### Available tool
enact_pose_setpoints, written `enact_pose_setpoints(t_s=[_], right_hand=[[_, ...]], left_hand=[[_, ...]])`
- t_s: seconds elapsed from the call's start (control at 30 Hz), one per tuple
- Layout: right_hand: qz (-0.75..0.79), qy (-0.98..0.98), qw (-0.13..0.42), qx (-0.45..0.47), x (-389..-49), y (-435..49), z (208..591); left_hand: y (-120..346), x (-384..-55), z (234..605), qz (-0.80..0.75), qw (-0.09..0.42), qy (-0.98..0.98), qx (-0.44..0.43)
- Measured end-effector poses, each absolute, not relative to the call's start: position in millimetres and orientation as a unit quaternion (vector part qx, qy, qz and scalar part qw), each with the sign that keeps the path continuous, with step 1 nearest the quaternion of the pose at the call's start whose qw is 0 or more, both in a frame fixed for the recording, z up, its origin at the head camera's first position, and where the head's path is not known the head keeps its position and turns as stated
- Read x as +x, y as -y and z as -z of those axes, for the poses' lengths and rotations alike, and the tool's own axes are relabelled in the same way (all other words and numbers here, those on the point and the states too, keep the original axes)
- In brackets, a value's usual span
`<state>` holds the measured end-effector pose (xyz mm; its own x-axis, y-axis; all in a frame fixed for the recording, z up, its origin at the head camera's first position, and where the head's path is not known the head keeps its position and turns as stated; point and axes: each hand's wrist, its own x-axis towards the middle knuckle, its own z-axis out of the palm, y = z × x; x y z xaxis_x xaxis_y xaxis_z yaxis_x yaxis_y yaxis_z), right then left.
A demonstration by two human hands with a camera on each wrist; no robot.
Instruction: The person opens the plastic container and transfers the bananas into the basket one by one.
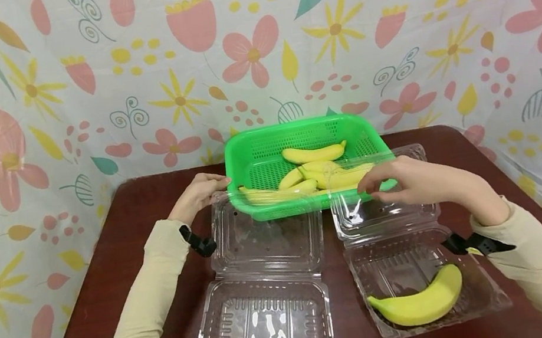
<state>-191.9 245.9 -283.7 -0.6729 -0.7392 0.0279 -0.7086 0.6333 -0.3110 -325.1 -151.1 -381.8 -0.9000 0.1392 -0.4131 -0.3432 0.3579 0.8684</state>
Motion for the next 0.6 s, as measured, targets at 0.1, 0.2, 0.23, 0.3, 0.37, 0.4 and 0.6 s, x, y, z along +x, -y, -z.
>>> enact_pose_setpoints(t_s=[0.1,0.2,0.23,0.3,0.37,0.4,0.6], right_hand=[[0.152,-0.902,0.078,-0.397,-187.1,-248.0,285.4],[0.154,-0.902,0.091,-0.393,-184.2,-249.7,287.7],[0.155,-0.902,0.094,-0.393,-183.9,-250.2,288.4],[0.157,-0.902,0.1,-0.391,-183.7,-250.8,289.3],[0.158,-0.902,0.106,-0.388,-184.0,-250.9,289.7],[0.158,-0.903,0.11,-0.385,-184.1,-251.1,290.0],[0.164,-0.903,0.142,-0.371,-180.7,-251.9,290.7]], left_hand=[[151.7,-324.9,383.1,-0.567,0.221,-0.792,-0.059],[151.5,-324.8,384.0,-0.57,0.228,-0.787,-0.061],[151.5,-325.0,384.5,-0.572,0.229,-0.785,-0.062],[151.5,-325.3,385.4,-0.574,0.23,-0.783,-0.062],[152.0,-325.7,385.5,-0.575,0.227,-0.784,-0.059],[152.0,-326.0,385.7,-0.576,0.226,-0.783,-0.056],[151.9,-327.5,385.3,-0.575,0.224,-0.785,-0.058]])
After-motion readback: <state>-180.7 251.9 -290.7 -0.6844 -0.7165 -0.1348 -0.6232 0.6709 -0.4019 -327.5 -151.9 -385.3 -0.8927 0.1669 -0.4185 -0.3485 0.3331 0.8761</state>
